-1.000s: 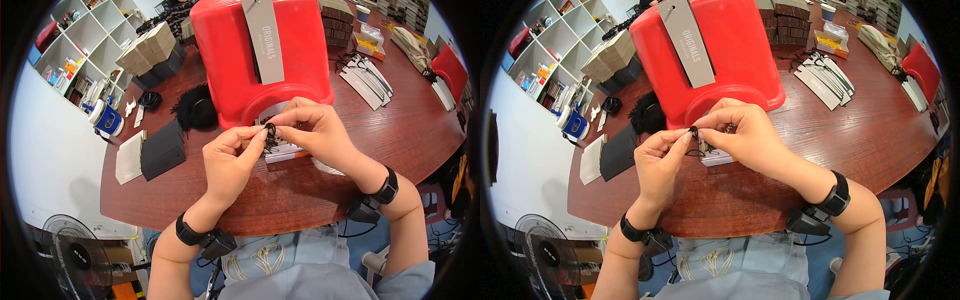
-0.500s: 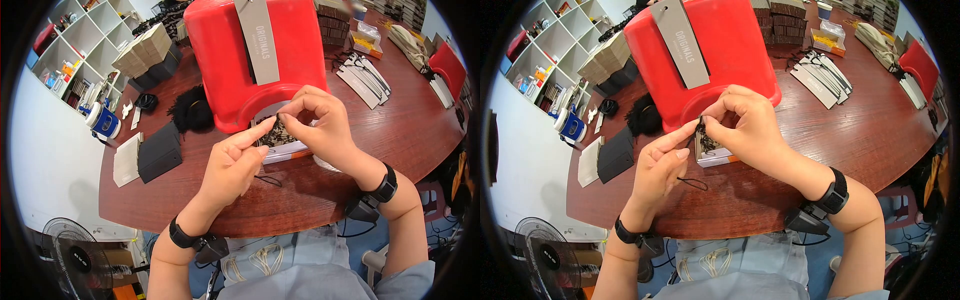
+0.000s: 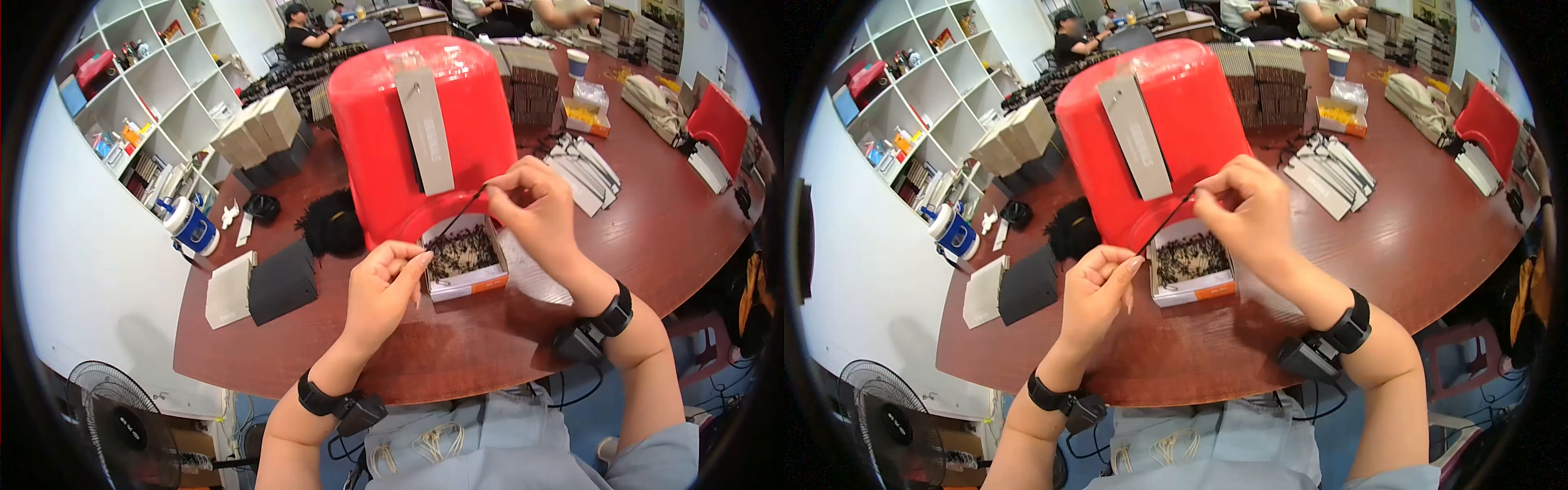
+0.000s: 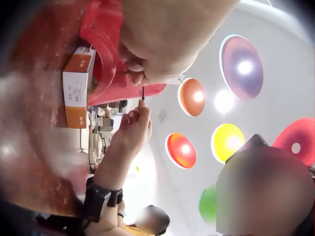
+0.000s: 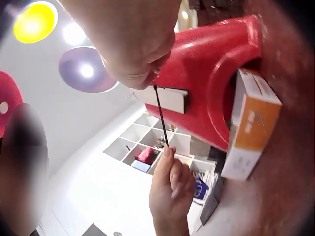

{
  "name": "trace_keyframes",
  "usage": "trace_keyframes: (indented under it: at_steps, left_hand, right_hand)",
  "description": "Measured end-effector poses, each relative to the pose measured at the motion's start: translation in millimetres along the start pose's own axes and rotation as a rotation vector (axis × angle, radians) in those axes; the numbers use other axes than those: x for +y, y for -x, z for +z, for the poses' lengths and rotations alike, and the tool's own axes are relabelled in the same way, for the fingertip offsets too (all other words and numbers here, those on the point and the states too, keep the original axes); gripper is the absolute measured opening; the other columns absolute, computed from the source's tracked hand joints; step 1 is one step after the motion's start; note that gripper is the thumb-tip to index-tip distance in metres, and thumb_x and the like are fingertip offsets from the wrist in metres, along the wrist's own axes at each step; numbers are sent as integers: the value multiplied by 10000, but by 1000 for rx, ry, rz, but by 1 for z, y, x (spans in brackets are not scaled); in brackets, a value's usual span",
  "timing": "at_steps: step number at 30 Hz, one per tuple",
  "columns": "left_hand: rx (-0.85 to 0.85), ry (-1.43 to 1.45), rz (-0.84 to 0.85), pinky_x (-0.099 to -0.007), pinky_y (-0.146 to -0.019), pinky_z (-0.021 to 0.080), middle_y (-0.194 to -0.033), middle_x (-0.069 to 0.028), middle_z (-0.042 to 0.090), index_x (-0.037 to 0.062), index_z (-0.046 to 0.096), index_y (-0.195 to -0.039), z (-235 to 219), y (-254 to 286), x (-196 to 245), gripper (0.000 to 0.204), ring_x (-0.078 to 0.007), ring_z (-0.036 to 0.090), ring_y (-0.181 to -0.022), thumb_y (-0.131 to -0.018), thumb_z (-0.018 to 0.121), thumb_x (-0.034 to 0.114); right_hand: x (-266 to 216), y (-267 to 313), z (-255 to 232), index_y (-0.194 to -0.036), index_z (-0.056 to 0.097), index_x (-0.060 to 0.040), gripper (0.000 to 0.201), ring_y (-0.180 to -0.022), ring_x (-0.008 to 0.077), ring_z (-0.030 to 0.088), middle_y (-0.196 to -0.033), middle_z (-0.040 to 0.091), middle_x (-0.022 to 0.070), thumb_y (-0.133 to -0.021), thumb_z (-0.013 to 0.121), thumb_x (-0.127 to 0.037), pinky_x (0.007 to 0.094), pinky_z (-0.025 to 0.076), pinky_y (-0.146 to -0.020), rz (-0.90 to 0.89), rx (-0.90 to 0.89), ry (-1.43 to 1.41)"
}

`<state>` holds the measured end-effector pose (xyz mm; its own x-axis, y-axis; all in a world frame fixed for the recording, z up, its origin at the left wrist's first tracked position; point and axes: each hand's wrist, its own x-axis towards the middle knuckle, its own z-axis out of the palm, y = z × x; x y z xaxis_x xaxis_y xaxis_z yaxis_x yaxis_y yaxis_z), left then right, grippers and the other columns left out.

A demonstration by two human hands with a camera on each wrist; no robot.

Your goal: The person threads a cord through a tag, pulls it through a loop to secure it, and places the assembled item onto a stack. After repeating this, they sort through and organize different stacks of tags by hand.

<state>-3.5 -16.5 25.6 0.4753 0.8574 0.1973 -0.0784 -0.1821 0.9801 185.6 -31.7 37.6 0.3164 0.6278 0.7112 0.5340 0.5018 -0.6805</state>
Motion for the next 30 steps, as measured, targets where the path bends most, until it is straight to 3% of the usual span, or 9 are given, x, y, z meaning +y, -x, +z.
trace_keyframes:
  at_steps: [5,7,11,12,17,20,24,26,30]
  left_hand:
    - [80,-264,151,-173,-414,327,-549,10,536,-27,573,-803,-4,-1,23,91,-27,445,-449,-789,543,58]
    - [9,-339,144,-181,-418,338,-549,-1,544,-26,581,-793,1,-3,36,91,-30,458,-456,-778,552,60]
    - [-115,-707,239,-197,-426,358,-546,-34,555,-23,595,-791,7,-18,43,100,-38,487,-472,-757,564,65]
    - [-119,-643,123,-194,-421,347,-538,-16,547,-19,601,-813,9,-21,49,115,-30,468,-467,-757,566,74]
    - [-68,-318,96,-155,-383,270,-532,40,512,-12,598,-785,1,-42,50,109,-3,397,-423,-772,574,93]
    - [177,-356,214,-160,-396,287,-515,31,503,-15,581,-816,0,-56,42,108,-9,417,-432,-779,552,82]
    - [247,-443,275,-184,-407,319,-497,13,502,-17,555,-834,2,-62,29,109,-29,438,-431,-776,539,74]
    - [322,-601,274,-267,-459,388,-505,-59,536,41,561,-815,4,-61,28,110,-140,524,-448,-742,560,122]
    - [303,-649,344,-206,-421,352,-477,-19,508,6,552,-851,9,-61,26,124,-49,461,-417,-753,554,81]
  right_hand:
    - [5,-12,-22,-813,576,-2,141,-777,115,517,-829,522,52,-675,586,-25,239,425,-638,-68,-208,278]
    - [-7,-8,-13,-1039,500,-30,331,-957,165,485,-976,502,71,-721,574,-84,291,401,-810,-75,-313,20]
    - [-31,4,10,-1130,404,8,391,-901,128,495,-973,510,76,-819,527,-196,245,420,-731,410,-631,-782]
    - [-42,-1,4,-1068,449,28,346,-859,117,506,-928,531,75,-838,501,-225,243,416,-721,585,-754,-654]
    - [-24,-12,5,-864,536,15,243,-644,49,473,-748,540,27,-835,507,-225,196,388,-569,489,-570,-316]
    - [0,-21,1,-771,527,6,197,-568,29,434,-621,520,-18,-812,539,-186,199,361,-496,282,-371,-228]
    - [4,-33,-2,-803,535,15,192,-499,61,429,-560,507,26,-799,537,-177,224,358,-467,178,-275,-17]
    - [0,-36,-2,-862,546,22,216,-494,102,464,-562,523,70,-793,536,-182,247,377,-479,157,-291,135]
    - [-6,-37,3,-916,547,23,242,-504,144,496,-599,551,112,-790,535,-183,270,394,-495,117,-293,192]
